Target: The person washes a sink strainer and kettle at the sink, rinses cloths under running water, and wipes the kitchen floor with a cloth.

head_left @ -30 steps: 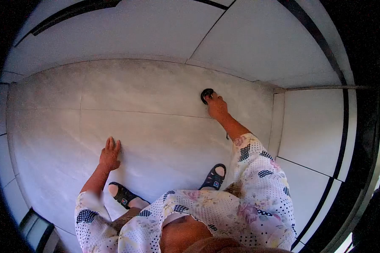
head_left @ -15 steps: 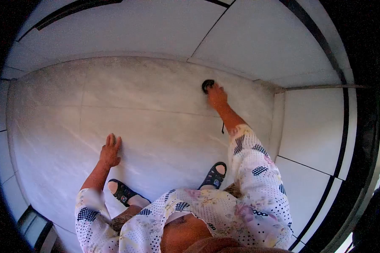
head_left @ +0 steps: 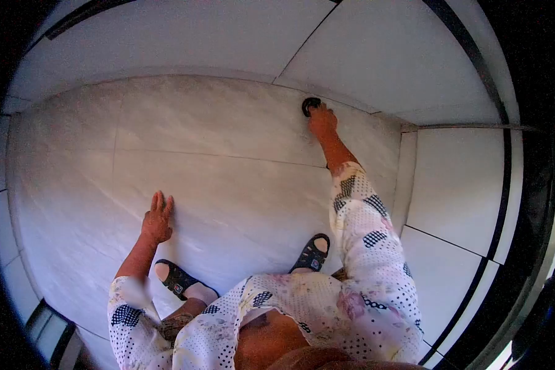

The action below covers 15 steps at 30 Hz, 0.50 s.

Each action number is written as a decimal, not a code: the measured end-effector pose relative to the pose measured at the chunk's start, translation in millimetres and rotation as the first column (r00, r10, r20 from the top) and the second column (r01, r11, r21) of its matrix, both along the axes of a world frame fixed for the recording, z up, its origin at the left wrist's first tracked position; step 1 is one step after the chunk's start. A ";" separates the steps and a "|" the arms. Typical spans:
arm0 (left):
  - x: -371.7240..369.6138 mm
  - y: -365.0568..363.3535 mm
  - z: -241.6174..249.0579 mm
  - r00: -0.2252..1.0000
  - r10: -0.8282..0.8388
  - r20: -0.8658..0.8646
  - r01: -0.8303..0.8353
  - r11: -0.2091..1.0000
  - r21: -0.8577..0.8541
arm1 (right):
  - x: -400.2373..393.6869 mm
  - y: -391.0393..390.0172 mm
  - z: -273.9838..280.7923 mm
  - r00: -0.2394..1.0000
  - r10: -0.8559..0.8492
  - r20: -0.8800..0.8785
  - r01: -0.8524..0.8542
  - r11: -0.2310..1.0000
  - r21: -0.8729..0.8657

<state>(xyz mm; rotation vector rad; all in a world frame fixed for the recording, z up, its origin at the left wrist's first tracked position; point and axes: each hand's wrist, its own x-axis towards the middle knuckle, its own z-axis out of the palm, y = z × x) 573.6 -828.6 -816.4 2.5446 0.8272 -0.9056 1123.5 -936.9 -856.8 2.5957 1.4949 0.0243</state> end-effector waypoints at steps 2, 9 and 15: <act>2.5 1.5 -0.4 0.999 0.005 -0.034 -0.005 1.000 -0.011 | -6.2 10.5 -12.6 0.995 -0.096 0.012 0.095 0.995 0.034; -8.0 7.8 -15.4 0.995 -0.053 -0.087 0.052 0.998 -0.019 | -70.9 -14.3 2.2 0.878 0.090 -0.471 -0.099 0.995 0.006; -9.3 13.0 -21.4 0.987 -0.074 -0.144 0.065 0.996 -0.068 | 53.7 -133.3 33.9 0.829 -0.416 -0.374 0.479 0.873 0.090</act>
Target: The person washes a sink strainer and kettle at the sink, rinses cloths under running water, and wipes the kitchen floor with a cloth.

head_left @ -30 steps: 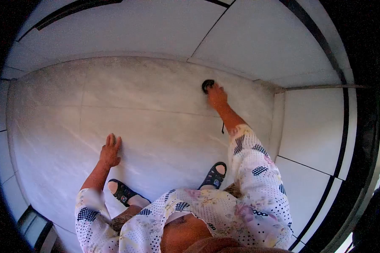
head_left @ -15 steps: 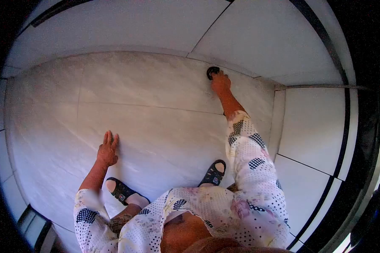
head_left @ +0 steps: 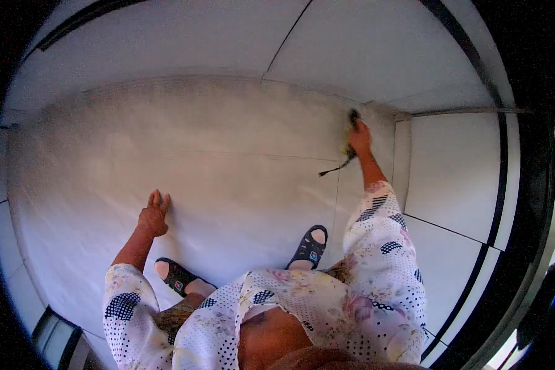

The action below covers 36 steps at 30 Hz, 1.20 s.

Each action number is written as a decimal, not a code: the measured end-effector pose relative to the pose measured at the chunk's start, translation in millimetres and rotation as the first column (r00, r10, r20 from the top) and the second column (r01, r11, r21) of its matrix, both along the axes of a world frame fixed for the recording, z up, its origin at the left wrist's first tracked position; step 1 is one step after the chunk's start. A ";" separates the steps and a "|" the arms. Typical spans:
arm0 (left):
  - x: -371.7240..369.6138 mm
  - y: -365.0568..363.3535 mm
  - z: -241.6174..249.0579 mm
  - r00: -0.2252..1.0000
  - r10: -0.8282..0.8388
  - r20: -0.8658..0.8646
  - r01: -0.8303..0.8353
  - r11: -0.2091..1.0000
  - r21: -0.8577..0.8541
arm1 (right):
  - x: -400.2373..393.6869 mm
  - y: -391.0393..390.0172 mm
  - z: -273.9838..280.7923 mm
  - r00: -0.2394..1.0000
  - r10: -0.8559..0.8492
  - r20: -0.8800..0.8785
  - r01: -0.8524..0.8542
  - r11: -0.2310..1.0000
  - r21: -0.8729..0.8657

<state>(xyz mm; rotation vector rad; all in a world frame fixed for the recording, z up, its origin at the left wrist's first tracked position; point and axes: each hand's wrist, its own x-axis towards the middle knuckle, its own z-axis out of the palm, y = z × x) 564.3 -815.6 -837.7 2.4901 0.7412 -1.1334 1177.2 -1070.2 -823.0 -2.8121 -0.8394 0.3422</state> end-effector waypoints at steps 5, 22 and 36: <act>6.8 0.8 15.1 1.000 -0.008 -0.003 0.008 1.000 -0.011 | -28.4 -77.6 -57.1 0.959 -0.210 0.192 0.274 0.861 -0.428; -17.4 10.1 -4.5 0.997 -0.016 0.069 0.016 1.000 0.005 | -208.4 83.0 -9.3 0.869 0.433 -0.238 -0.231 0.782 0.579; -1.2 -4.7 11.7 0.986 0.073 0.150 -0.055 0.991 -0.122 | -31.9 -115.6 -76.8 0.911 -0.135 0.390 0.217 0.961 -0.174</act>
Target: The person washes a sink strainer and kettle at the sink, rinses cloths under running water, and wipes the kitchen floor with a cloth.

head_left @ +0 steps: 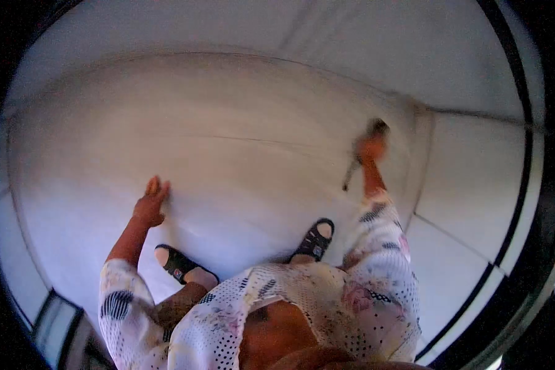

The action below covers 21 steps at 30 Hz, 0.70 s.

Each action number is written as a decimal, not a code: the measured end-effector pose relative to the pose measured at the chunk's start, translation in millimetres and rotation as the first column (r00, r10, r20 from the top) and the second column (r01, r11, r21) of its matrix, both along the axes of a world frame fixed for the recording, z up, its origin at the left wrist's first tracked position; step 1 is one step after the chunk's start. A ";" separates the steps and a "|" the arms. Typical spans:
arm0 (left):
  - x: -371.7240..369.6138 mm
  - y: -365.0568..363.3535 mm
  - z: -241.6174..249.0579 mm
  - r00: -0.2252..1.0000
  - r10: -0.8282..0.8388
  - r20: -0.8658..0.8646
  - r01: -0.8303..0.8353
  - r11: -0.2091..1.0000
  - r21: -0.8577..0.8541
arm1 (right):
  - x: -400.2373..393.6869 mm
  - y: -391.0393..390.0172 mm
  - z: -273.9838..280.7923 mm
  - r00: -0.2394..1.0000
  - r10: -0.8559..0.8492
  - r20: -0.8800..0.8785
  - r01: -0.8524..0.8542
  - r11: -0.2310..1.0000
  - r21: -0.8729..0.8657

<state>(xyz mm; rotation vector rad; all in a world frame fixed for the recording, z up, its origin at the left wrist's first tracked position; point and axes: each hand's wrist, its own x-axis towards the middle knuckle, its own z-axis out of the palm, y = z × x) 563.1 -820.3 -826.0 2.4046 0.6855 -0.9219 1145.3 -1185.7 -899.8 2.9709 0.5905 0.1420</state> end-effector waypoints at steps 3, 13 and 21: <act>1.9 -0.4 2.2 0.997 -0.053 0.061 0.050 0.997 0.050 | -73.0 116.6 19.8 0.882 0.453 0.127 -0.465 0.882 0.081; 3.3 24.2 -6.1 0.987 -0.159 -0.022 0.160 0.987 0.012 | -224.4 213.7 59.1 0.479 0.782 -0.399 -0.182 0.533 0.826; 9.0 6.0 -2.9 0.991 -0.131 -0.034 0.133 0.989 0.061 | 9.5 21.8 93.1 0.993 0.078 -0.086 -0.078 0.997 0.001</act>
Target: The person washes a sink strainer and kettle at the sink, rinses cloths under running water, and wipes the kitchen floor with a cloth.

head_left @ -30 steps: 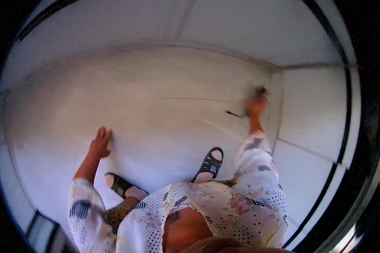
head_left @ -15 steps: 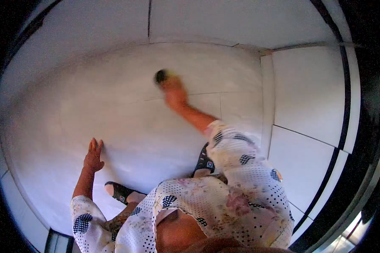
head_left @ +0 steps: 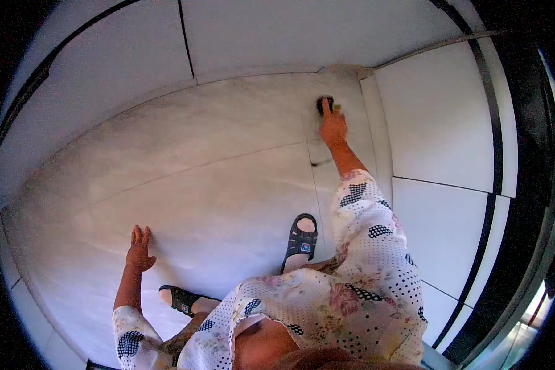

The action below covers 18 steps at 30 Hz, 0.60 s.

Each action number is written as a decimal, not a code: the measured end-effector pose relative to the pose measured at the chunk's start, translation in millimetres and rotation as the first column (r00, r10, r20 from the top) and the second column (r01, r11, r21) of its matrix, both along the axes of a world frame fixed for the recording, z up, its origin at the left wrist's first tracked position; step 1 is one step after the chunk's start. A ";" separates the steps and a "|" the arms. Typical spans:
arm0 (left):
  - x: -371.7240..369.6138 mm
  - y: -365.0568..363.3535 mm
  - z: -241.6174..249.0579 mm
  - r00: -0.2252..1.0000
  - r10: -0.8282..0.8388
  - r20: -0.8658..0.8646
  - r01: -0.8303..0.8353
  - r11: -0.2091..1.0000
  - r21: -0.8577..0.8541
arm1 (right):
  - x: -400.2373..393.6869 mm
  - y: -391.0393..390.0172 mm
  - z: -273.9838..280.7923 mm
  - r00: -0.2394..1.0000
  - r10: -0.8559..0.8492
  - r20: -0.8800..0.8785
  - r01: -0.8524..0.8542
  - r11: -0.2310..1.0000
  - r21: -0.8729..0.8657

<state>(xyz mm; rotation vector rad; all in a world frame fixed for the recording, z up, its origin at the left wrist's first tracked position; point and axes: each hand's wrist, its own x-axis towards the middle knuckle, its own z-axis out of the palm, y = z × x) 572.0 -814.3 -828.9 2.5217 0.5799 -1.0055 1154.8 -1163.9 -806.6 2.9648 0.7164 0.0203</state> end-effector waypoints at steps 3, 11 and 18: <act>10.9 -2.9 15.9 1.000 0.017 -0.017 -0.017 1.000 -0.015 | -26.7 -27.1 -44.1 0.995 0.090 0.047 -0.067 0.933 -0.353; 0.6 0.4 7.0 0.999 -0.006 0.044 0.005 1.000 0.017 | 30.6 -23.3 -38.7 0.964 -0.042 -0.263 -0.041 0.952 -0.303; -0.6 -1.8 3.4 0.998 -0.009 0.062 0.008 1.000 0.014 | 16.1 -15.5 -0.9 0.884 -0.072 -0.463 -0.135 0.907 -0.400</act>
